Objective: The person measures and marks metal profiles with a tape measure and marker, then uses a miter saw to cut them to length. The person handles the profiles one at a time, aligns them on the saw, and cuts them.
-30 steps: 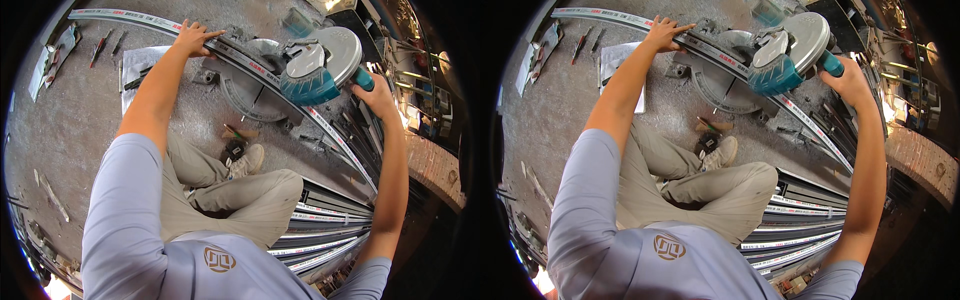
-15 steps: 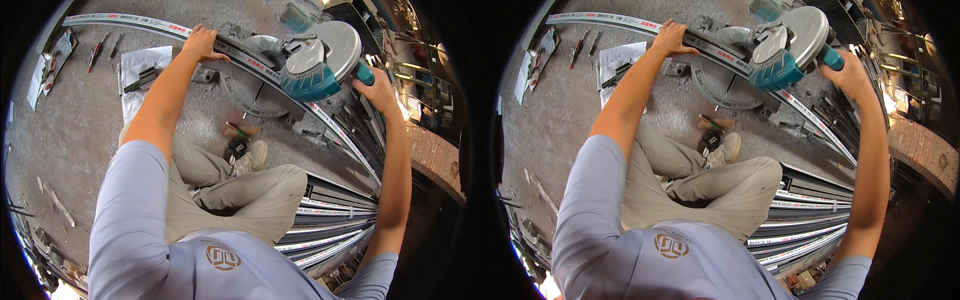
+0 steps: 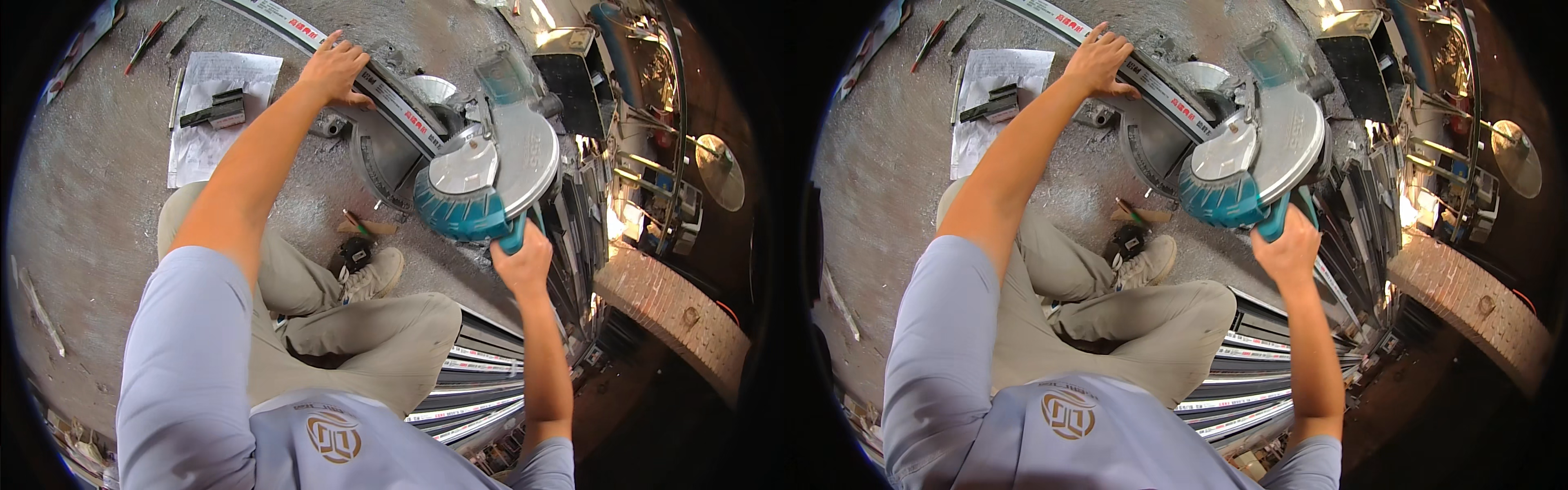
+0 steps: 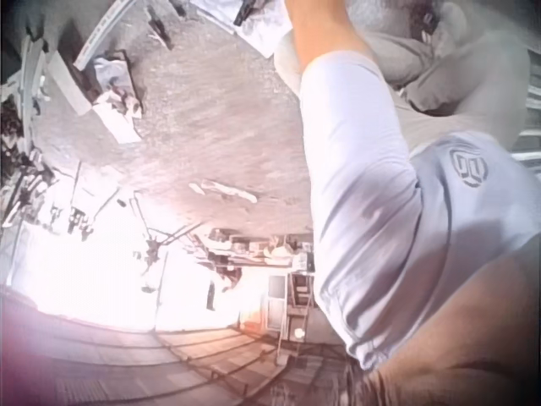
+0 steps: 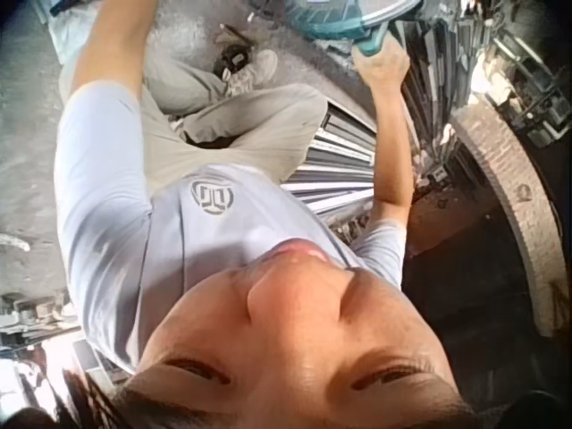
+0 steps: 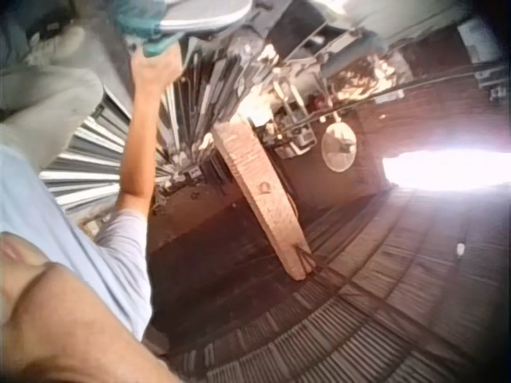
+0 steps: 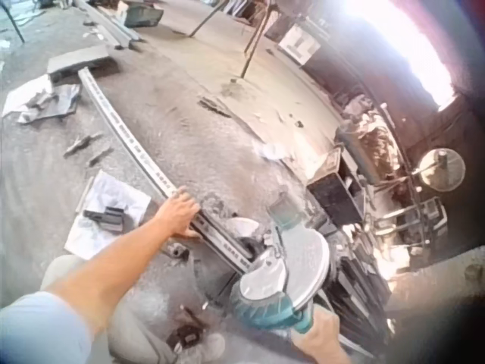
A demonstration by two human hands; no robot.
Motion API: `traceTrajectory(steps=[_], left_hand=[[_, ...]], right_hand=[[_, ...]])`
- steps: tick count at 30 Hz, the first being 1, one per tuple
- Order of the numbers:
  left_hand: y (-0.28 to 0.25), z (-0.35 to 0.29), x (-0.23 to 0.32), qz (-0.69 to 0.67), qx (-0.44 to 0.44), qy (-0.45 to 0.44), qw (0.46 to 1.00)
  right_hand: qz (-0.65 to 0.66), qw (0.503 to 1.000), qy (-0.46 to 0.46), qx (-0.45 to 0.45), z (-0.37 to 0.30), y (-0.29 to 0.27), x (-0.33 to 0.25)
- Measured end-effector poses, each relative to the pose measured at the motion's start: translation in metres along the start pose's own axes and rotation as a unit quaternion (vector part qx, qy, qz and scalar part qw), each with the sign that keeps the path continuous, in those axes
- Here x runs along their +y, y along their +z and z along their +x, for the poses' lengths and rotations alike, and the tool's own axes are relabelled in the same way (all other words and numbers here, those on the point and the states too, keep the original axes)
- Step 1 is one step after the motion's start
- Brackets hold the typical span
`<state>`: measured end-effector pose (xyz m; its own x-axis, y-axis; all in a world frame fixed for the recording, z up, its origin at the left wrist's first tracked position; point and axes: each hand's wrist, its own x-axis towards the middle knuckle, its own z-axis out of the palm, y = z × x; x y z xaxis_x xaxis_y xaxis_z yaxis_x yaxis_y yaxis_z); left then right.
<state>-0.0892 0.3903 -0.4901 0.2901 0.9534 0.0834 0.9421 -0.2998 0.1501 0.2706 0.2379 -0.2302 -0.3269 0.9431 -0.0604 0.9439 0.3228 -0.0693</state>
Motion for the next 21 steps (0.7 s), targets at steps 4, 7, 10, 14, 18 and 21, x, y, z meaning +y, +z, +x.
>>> traceTrajectory(steps=[4,7,10,14,18,21], left_hand=[[-0.001,-0.002,0.001,0.01,0.0,0.001,1.0],[0.003,-0.002,-0.002,0.011,0.023,0.008,1.0],[0.004,-0.001,-0.005,-0.007,0.034,0.019,0.999],[0.007,0.0,-0.008,-0.007,0.046,0.028,0.998],[0.002,-0.001,-0.006,0.008,0.028,0.02,0.999],[0.005,-0.001,-0.007,0.004,0.037,0.022,0.999]], right_hand=[[0.014,1.0,0.003,0.017,-0.005,0.011,-0.01],[0.013,1.0,0.003,0.026,-0.01,0.02,-0.009],[0.015,1.0,0.007,0.018,-0.011,0.022,-0.01],[0.024,1.0,0.009,0.012,-0.011,0.02,-0.011],[0.027,1.0,0.005,0.014,-0.012,0.022,-0.01],[0.03,0.999,0.002,0.019,-0.013,0.025,-0.009]])
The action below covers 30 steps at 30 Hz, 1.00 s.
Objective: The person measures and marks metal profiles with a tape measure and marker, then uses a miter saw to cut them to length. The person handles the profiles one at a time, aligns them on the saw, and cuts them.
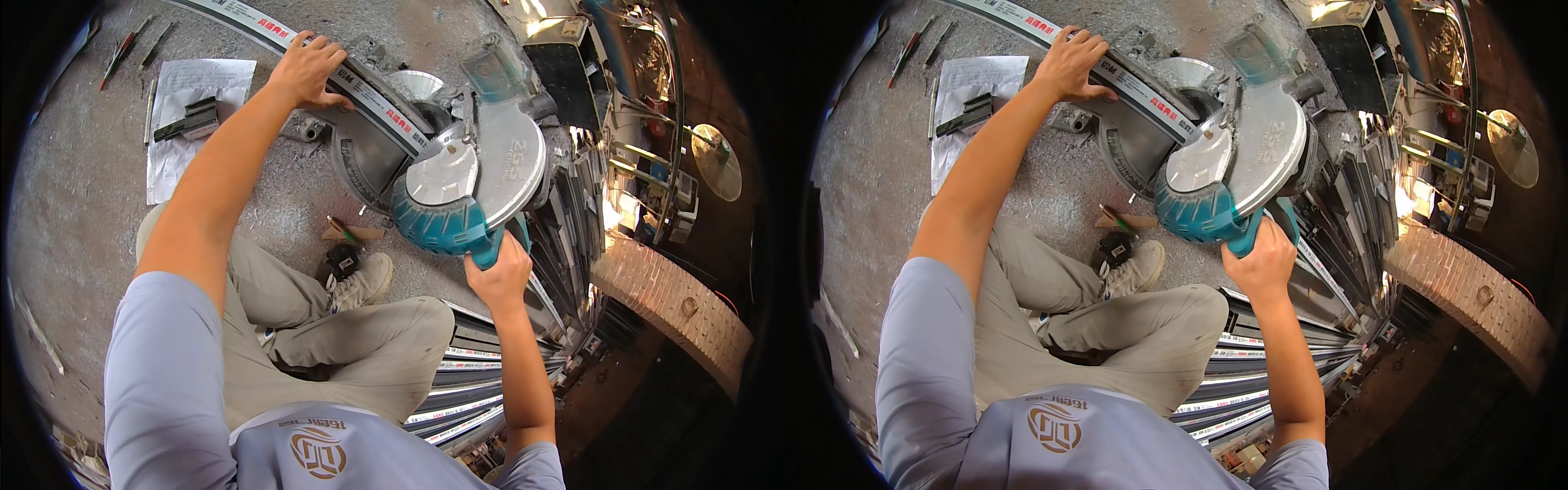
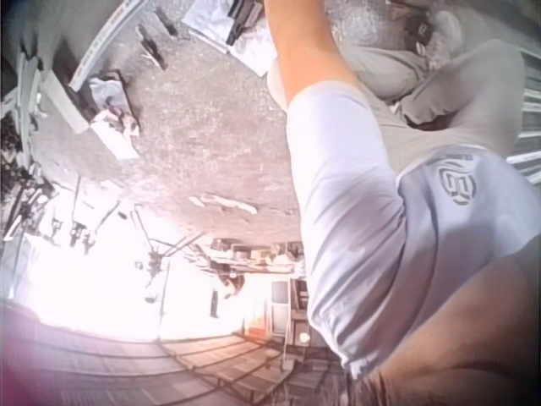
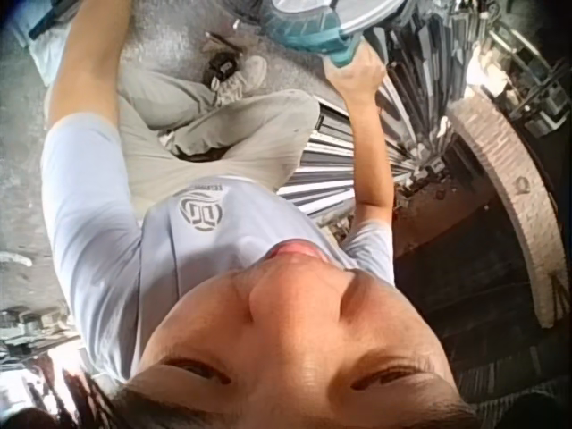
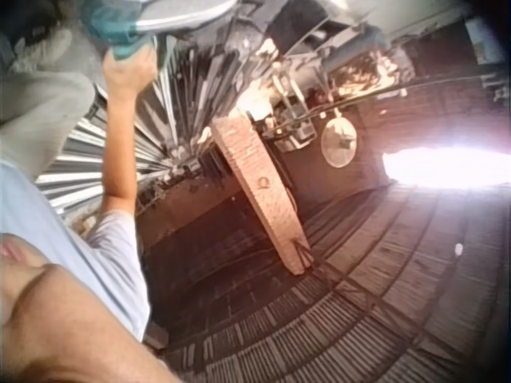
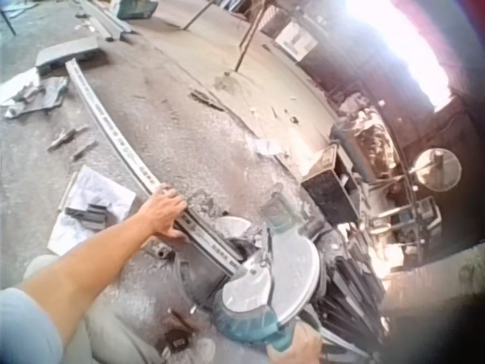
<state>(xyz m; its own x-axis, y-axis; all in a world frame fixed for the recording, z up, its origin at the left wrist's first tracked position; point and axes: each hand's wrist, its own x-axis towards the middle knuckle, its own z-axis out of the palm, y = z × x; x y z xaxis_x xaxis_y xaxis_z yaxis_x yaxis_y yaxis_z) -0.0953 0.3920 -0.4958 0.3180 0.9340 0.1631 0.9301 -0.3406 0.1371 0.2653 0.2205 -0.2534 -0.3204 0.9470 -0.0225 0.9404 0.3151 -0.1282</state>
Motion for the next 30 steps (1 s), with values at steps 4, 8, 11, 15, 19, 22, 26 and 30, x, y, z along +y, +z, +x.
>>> traceTrajectory(steps=[4,8,11,15,19,22,26,30], left_hand=[[0.001,0.0,0.0,-0.003,0.003,0.002,1.0],[-0.003,0.001,0.0,0.003,-0.018,0.001,1.0],[-0.004,0.0,0.003,0.023,-0.029,-0.003,0.999],[-0.004,-0.001,0.009,0.062,-0.043,-0.008,0.997],[-0.008,0.0,0.009,0.054,-0.049,-0.005,0.997],[-0.013,0.001,0.01,0.051,-0.067,-0.009,0.996],[-0.011,0.001,0.009,0.036,-0.056,-0.008,0.998],[-0.008,0.0,0.007,0.027,-0.034,0.0,0.999]], right_hand=[[-0.007,1.0,0.002,-0.006,-0.001,0.0,0.0],[-0.006,1.0,-0.007,0.002,0.001,0.0,-0.002],[-0.013,1.0,-0.007,0.005,-0.002,0.003,0.0],[-0.026,1.0,-0.013,-0.004,-0.004,0.005,0.003],[-0.022,1.0,-0.006,-0.008,-0.002,0.004,0.001],[-0.013,1.0,-0.007,-0.008,-0.001,0.003,0.001],[0.0,1.0,0.0,-0.003,-0.001,0.001,-0.001],[0.009,1.0,-0.001,-0.001,0.001,0.0,-0.003]])
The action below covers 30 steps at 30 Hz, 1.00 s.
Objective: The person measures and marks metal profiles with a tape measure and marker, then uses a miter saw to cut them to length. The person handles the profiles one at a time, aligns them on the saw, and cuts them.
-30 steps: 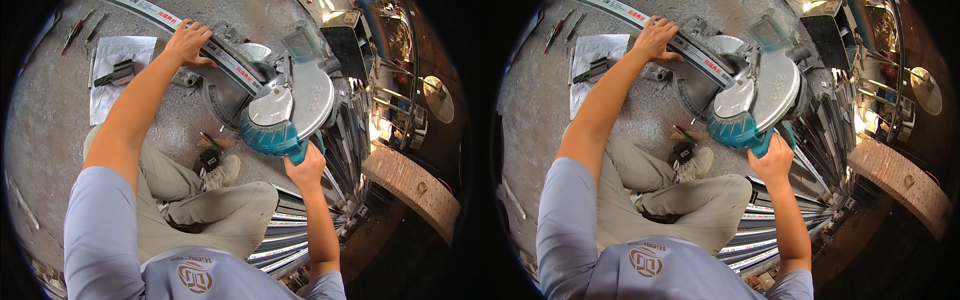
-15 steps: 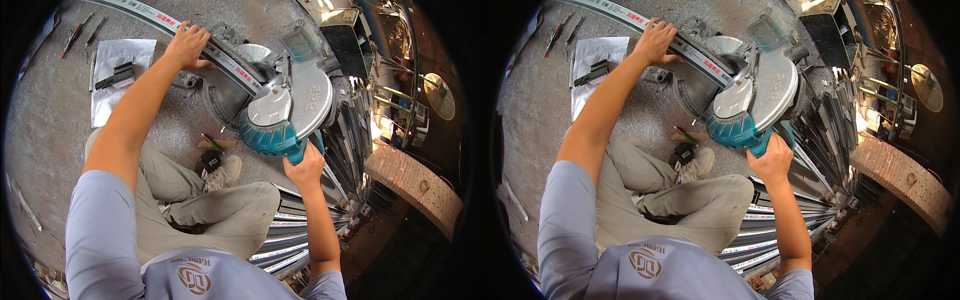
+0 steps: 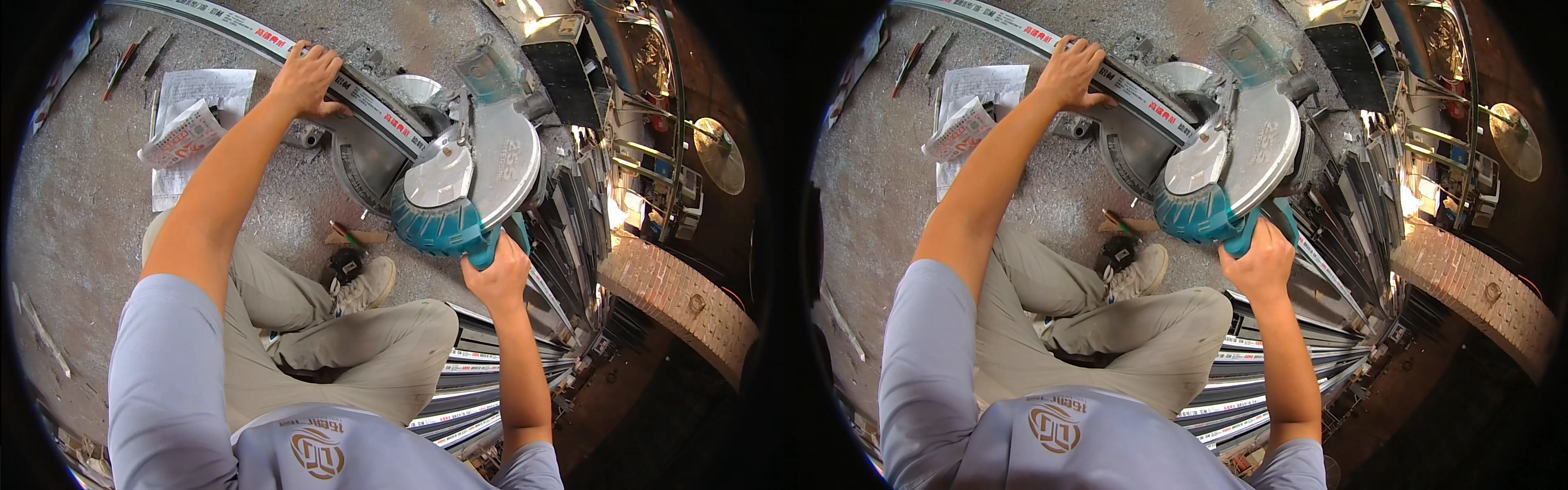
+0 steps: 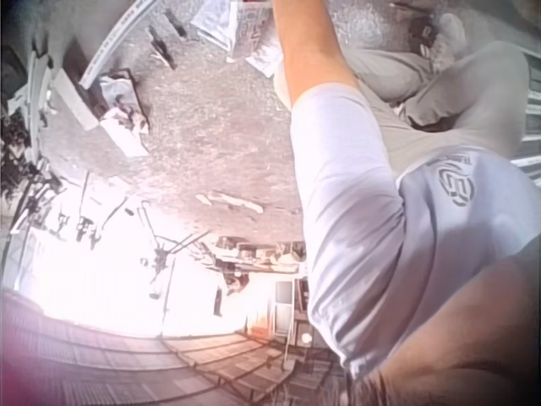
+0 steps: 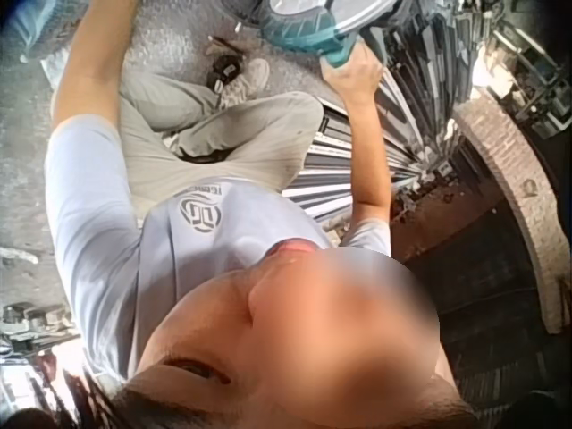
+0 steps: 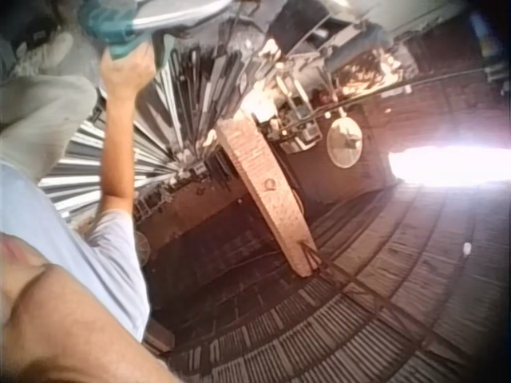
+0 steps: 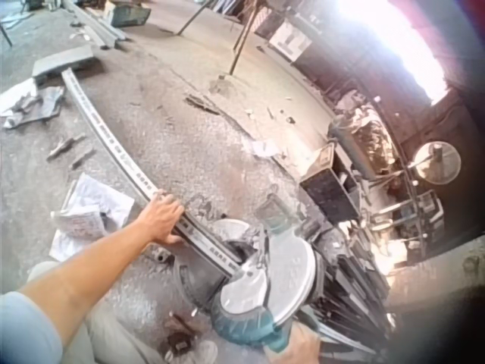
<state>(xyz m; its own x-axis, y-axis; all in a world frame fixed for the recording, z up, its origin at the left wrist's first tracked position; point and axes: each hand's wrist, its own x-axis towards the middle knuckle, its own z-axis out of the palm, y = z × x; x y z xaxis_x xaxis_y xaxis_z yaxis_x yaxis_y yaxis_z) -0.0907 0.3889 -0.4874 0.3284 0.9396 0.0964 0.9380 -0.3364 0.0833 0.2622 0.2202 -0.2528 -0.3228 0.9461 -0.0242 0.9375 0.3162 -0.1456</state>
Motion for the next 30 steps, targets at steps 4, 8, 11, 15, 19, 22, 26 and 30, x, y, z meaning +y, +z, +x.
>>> traceTrajectory(steps=[4,8,11,15,19,22,26,30], left_hand=[[0.004,0.0,-0.003,-0.011,0.015,0.004,1.0],[0.007,0.001,-0.002,-0.011,0.013,0.007,1.0],[0.001,0.0,-0.001,-0.019,0.007,0.006,1.0],[-0.014,0.0,0.002,0.026,-0.053,-0.008,0.998],[-0.02,0.0,0.009,-0.016,-0.077,-0.028,0.996],[-0.021,0.001,0.007,-0.024,-0.103,-0.033,0.994],[-0.018,0.001,0.008,-0.012,-0.091,-0.022,0.995],[-0.004,-0.002,0.002,-0.017,-0.042,-0.031,0.999]], right_hand=[[-0.003,1.0,0.002,0.0,0.001,-0.001,-0.002],[0.0,1.0,-0.001,0.003,-0.002,0.0,0.0],[-0.006,1.0,0.0,0.001,0.005,-0.008,-0.003],[-0.048,0.999,0.018,-0.017,0.005,-0.015,-0.002],[-0.033,0.999,0.021,-0.018,0.003,-0.013,0.0],[-0.039,0.999,0.028,-0.009,0.002,-0.01,-0.001],[-0.069,0.997,0.046,-0.001,-0.008,0.0,0.01],[-0.041,0.999,0.027,0.003,-0.006,0.003,0.006]])
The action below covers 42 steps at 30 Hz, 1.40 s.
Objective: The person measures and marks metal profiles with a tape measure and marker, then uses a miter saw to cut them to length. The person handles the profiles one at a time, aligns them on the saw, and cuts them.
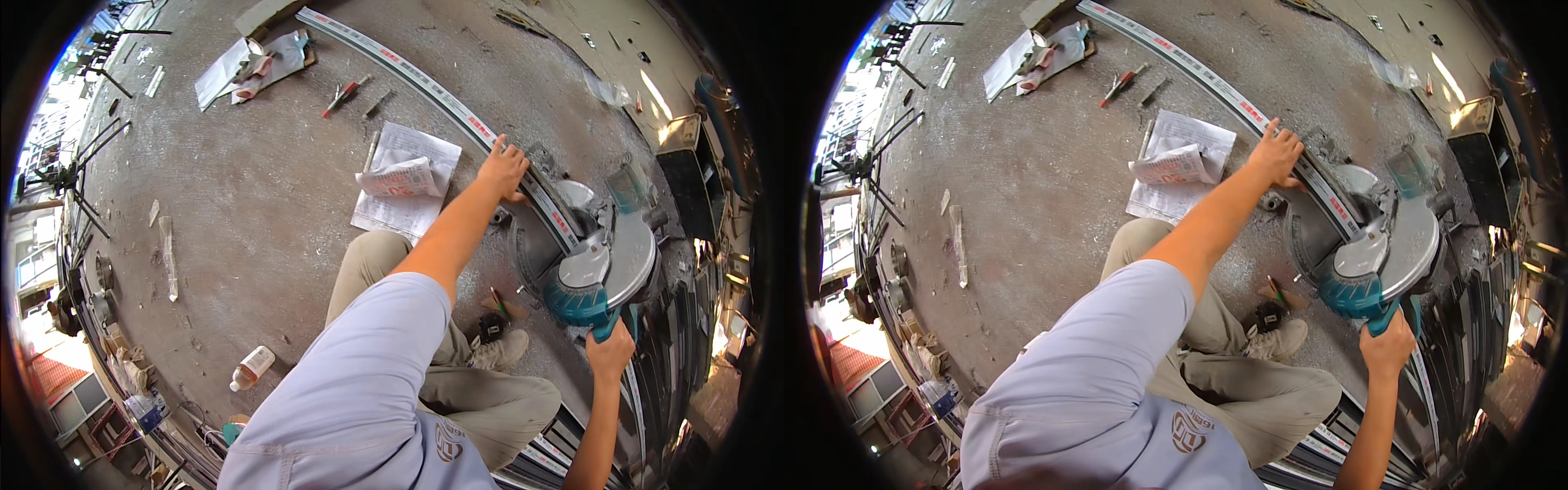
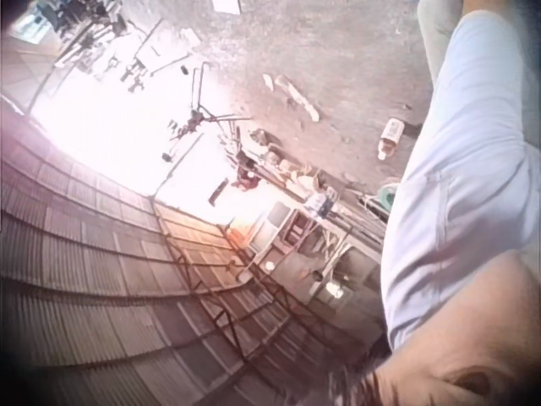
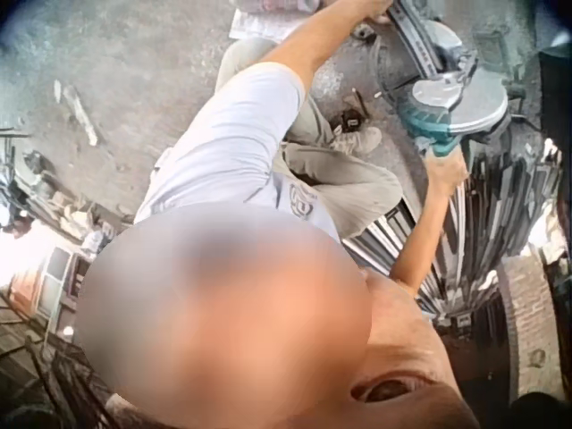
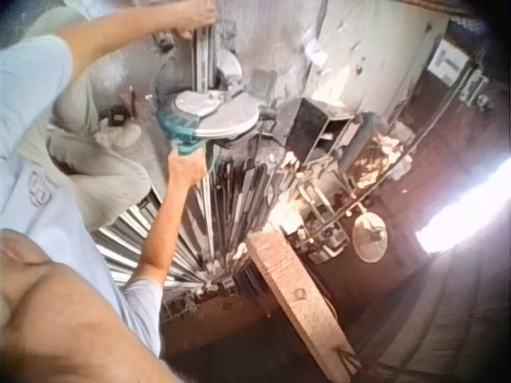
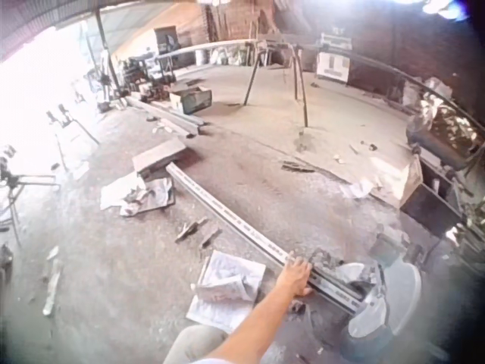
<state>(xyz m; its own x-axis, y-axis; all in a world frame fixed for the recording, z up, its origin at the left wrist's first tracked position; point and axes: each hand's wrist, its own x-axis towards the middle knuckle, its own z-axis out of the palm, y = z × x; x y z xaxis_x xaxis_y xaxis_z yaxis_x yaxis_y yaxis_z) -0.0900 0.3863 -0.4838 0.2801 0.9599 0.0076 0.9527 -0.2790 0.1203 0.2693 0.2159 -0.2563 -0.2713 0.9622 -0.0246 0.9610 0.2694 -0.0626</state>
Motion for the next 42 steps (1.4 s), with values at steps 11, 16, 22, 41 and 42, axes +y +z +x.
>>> traceTrajectory(steps=[11,16,22,41,42], left_hand=[[-0.017,0.003,0.01,-0.051,-0.053,-0.035,0.997],[-0.031,0.008,0.015,-0.053,-0.099,-0.071,0.991],[-0.05,0.005,0.028,-0.053,-0.126,-0.133,0.982],[-0.056,0.013,0.062,-0.028,-0.099,-0.208,0.973],[-0.055,0.013,0.062,-0.028,-0.102,-0.209,0.972]], right_hand=[[-0.016,1.0,0.008,-0.002,-0.002,0.0,0.001],[-0.005,1.0,0.018,0.002,-0.003,0.002,-0.003],[0.006,1.0,0.016,0.012,-0.003,0.0,-0.012],[-0.017,0.998,0.018,0.064,-0.035,0.068,-0.009],[-0.015,0.997,0.012,0.072,-0.036,0.069,-0.01]])
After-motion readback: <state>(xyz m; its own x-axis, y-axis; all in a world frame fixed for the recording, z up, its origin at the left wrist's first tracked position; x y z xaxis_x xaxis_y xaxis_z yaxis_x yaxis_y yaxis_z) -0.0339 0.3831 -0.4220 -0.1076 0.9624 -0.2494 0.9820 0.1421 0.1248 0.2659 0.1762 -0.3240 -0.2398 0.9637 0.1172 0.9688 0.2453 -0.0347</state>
